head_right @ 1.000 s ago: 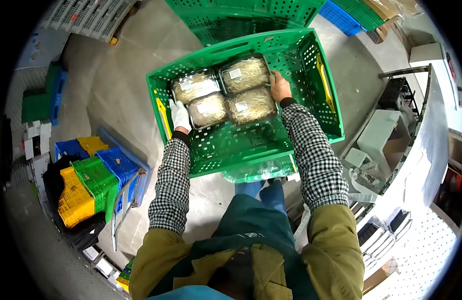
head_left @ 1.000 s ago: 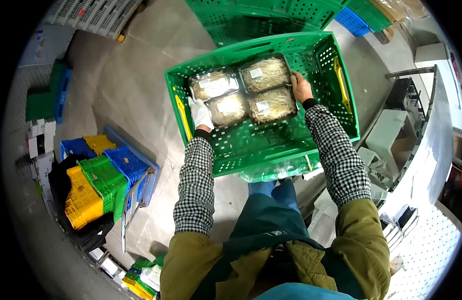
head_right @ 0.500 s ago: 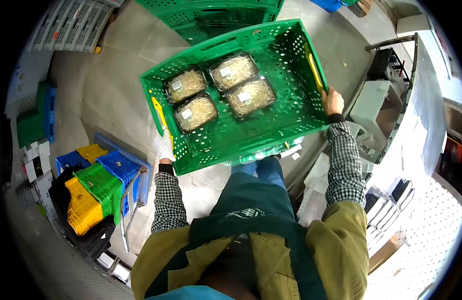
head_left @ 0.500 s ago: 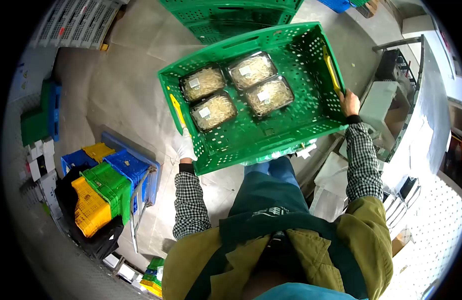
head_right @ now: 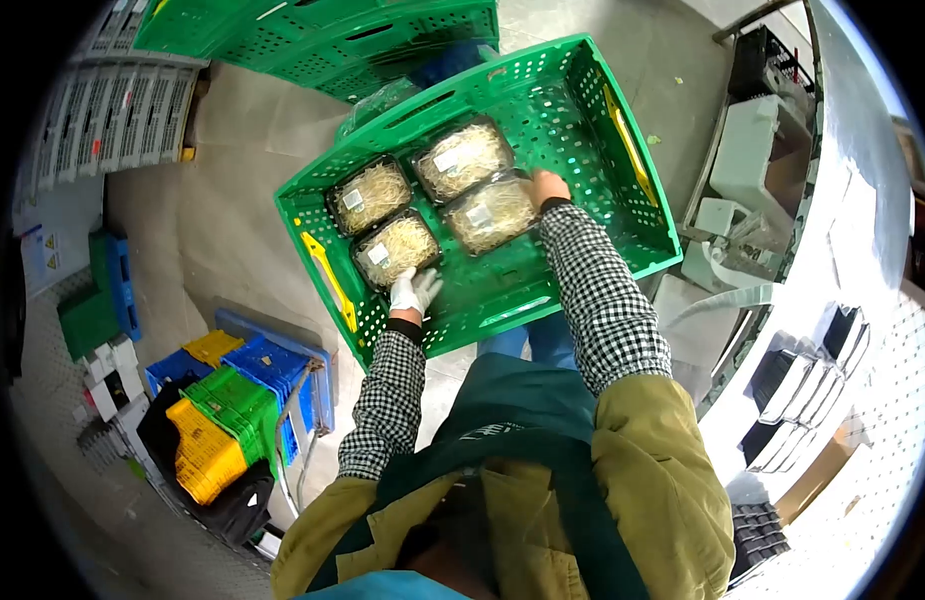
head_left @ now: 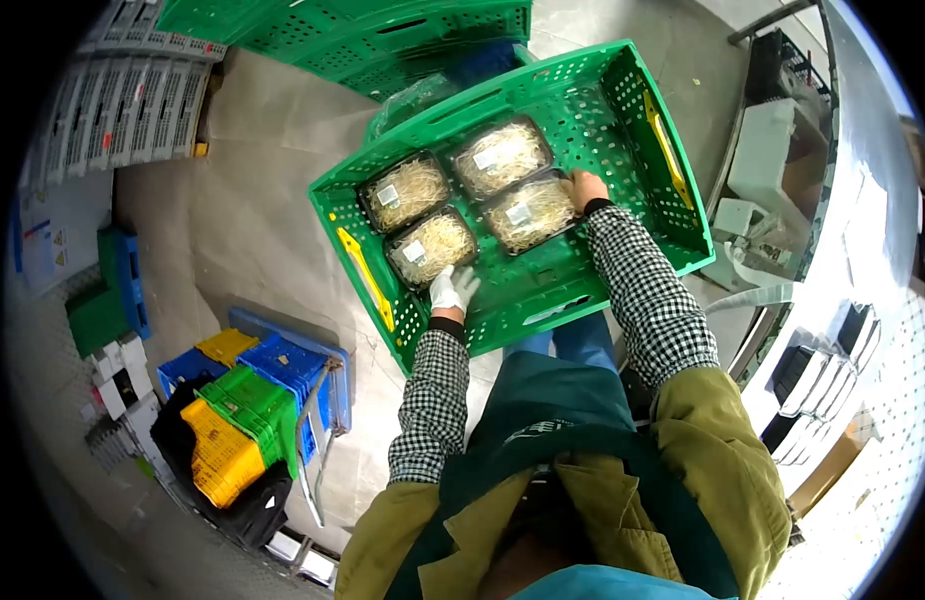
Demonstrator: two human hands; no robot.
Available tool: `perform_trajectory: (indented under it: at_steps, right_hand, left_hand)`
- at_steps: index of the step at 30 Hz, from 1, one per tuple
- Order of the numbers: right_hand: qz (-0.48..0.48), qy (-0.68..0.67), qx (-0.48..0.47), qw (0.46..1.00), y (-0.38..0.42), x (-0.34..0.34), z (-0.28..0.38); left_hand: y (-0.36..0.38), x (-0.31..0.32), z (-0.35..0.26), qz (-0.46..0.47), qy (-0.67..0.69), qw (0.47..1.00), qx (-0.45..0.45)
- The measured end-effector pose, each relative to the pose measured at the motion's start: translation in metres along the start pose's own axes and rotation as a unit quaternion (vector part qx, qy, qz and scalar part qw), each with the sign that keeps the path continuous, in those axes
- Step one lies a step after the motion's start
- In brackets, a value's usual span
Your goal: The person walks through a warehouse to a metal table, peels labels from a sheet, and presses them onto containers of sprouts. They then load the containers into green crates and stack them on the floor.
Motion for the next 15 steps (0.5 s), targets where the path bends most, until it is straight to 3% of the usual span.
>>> perform_trajectory:
  at_steps: [3, 4, 6, 7, 8, 10, 11, 12, 13, 15]
  right_hand:
    - [-0.117, -0.032, -0.015, 0.993, -0.006, 0.024, 0.016]
    - [-0.168, -0.037, -0.003, 0.985, -0.011, 0.034, 0.022]
    - [-0.147, -0.062, -0.004, 0.987, -0.01, 0.037, 0.034]
    - [-0.094, -0.112, -0.005, 0.989, -0.014, 0.038, 0.036]
    - [-0.081, -0.119, -0.05, 0.988, -0.014, 0.044, 0.042]
    - [-0.122, -0.05, -0.134, 0.982, 0.017, 0.025, 0.05]
    - [-0.135, -0.219, -0.132, 0.957, 0.049, -0.004, 0.055]
    - [-0.243, -0.151, -0.176, 0.942, 0.085, -0.037, 0.056]
    - [-0.277, -0.208, -0.178, 0.921, 0.134, -0.079, 0.049]
    - [-0.357, -0.251, -0.156, 0.886, 0.206, -0.131, 0.006]
  left_hand:
    - [-0.005, 0.005, -0.003, 0.023, -0.014, 0.999, 0.044]
    - [-0.004, 0.013, -0.003, -0.017, 0.018, 1.0, 0.01]
    - [0.002, 0.038, -0.003, 0.007, 0.067, 0.99, -0.122]
    - [-0.005, 0.039, -0.005, 0.054, 0.094, 0.984, -0.14]
    - [-0.016, 0.034, -0.004, 0.103, 0.112, 0.973, -0.173]
    - [-0.037, 0.026, 0.002, 0.12, 0.087, 0.98, -0.129]
    - [-0.05, 0.013, -0.003, 0.165, 0.052, 0.97, -0.169]
    - [-0.053, 0.009, -0.006, 0.116, 0.005, 0.976, -0.186]
    - [-0.026, 0.023, 0.002, 0.123, -0.106, 0.982, -0.096]
    - [0.003, 0.037, 0.009, 0.06, -0.176, 0.983, -0.008]
Point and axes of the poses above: each hand's wrist, its own y-axis away from the middle knuckle, its own x-axis out of the palm, z = x × y, the point moved 1 cm from there along -y, towards the middle knuckle, and after that the axes turned 2 degrees about z, right-handed, at the moved point
